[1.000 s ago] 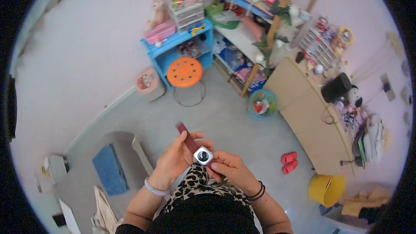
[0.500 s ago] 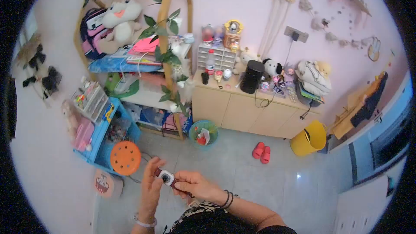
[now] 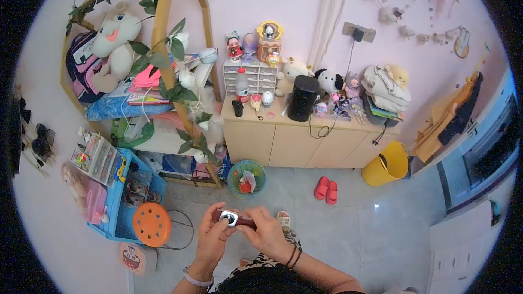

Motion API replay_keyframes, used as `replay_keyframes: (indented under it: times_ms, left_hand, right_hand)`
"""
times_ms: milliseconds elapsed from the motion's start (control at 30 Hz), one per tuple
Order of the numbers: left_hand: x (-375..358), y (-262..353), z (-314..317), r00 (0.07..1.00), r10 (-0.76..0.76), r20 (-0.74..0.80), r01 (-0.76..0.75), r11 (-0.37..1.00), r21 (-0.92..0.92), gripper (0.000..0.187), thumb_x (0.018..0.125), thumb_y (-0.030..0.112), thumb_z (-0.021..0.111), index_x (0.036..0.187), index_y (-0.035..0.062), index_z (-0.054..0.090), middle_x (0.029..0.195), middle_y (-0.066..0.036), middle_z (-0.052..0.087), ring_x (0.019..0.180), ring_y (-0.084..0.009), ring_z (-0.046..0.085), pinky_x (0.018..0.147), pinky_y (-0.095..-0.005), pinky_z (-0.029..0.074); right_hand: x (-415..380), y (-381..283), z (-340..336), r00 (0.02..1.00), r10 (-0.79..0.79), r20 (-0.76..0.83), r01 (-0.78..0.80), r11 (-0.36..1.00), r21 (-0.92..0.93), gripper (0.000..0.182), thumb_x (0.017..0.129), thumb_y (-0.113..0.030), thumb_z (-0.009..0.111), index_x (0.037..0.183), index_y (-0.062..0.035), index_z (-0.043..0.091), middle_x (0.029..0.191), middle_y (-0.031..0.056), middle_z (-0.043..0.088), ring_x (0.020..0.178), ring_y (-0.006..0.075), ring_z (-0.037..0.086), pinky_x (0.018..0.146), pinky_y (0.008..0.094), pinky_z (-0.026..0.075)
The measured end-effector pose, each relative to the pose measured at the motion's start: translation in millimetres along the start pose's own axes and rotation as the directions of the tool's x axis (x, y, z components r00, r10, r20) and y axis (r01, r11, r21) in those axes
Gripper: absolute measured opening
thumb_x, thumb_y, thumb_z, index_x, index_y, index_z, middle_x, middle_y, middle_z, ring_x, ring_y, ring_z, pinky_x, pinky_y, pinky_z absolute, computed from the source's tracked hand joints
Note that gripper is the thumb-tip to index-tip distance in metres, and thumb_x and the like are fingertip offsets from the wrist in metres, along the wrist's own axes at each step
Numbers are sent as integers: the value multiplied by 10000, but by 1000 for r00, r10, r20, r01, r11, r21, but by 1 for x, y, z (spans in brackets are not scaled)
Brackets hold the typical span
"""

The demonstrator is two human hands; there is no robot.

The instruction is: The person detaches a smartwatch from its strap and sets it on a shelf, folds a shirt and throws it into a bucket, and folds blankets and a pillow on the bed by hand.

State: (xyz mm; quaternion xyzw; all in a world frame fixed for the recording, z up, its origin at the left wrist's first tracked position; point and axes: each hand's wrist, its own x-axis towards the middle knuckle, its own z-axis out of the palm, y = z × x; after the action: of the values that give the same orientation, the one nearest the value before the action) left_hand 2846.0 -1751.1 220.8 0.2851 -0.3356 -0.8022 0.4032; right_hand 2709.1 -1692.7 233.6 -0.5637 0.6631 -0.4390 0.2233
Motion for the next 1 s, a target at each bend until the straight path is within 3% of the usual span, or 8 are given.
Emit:
replay_keyframes:
  times_ms: [233,300,333,400,500,667,767,1000]
  left_hand:
    - [92,-25,42,995,-53,-90,43,993,-113,278,897,86,422,1169,31,418,1095,-134,522,1004,-229,550,839,-362,490]
    - [119,-33,60,991,-53,-125,38,992,-117,277,897,87,422,1169,30,418,1094,-129,522,1003,-226,550,832,-355,492]
    - [132,-37,68,988,-75,-134,59,991,-121,276,898,87,422,1168,28,419,1093,-124,523,1001,-222,550,825,-348,494]
    - [159,-46,83,980,-48,-192,29,994,-101,282,898,93,427,1173,32,419,1099,-113,525,1005,-202,544,841,-323,477]
    - [183,-56,97,978,48,-201,-25,993,117,298,896,94,427,1189,39,423,1137,-93,525,1034,-170,507,909,-284,391]
    - [186,-58,88,955,102,-279,-29,967,254,324,914,217,428,1204,73,421,1155,-69,534,957,-132,507,820,-272,427]
    - [176,-48,73,956,37,-289,-52,998,-44,363,925,227,401,1235,38,394,1179,-101,516,1049,-167,490,910,-325,393]
    - [81,-12,3,892,53,-449,-138,978,-159,418,927,267,404,1271,37,345,1175,-162,512,1085,-224,502,919,-349,391]
  right_hand:
    - [85,95,-49,971,-85,223,80,996,34,334,752,-175,658,1011,-16,518,834,140,573,744,259,584,634,320,466]
    - [111,128,-68,900,97,426,-219,944,248,237,814,-115,602,1016,-22,522,852,67,590,690,121,573,594,243,465]
    - [125,132,-78,891,78,447,-210,945,253,237,814,-115,602,1016,-22,522,852,67,590,690,121,573,594,243,465]
    - [150,133,-101,800,188,571,-521,690,503,228,837,-157,581,1006,-12,534,830,53,591,700,127,563,607,251,454]
    - [180,150,-120,666,185,722,-620,675,399,203,870,-144,515,1017,-7,542,828,53,606,676,119,580,605,237,474]
    - [203,154,-113,435,111,894,-728,628,277,192,867,-125,487,985,11,555,842,82,624,678,137,600,619,245,496]
    - [206,139,-94,430,89,898,-716,640,280,175,856,-116,495,950,14,565,804,78,617,631,131,580,592,242,482]
    - [209,68,-16,464,-72,883,-611,696,378,157,846,-140,512,872,2,576,739,58,595,592,110,540,549,239,442]
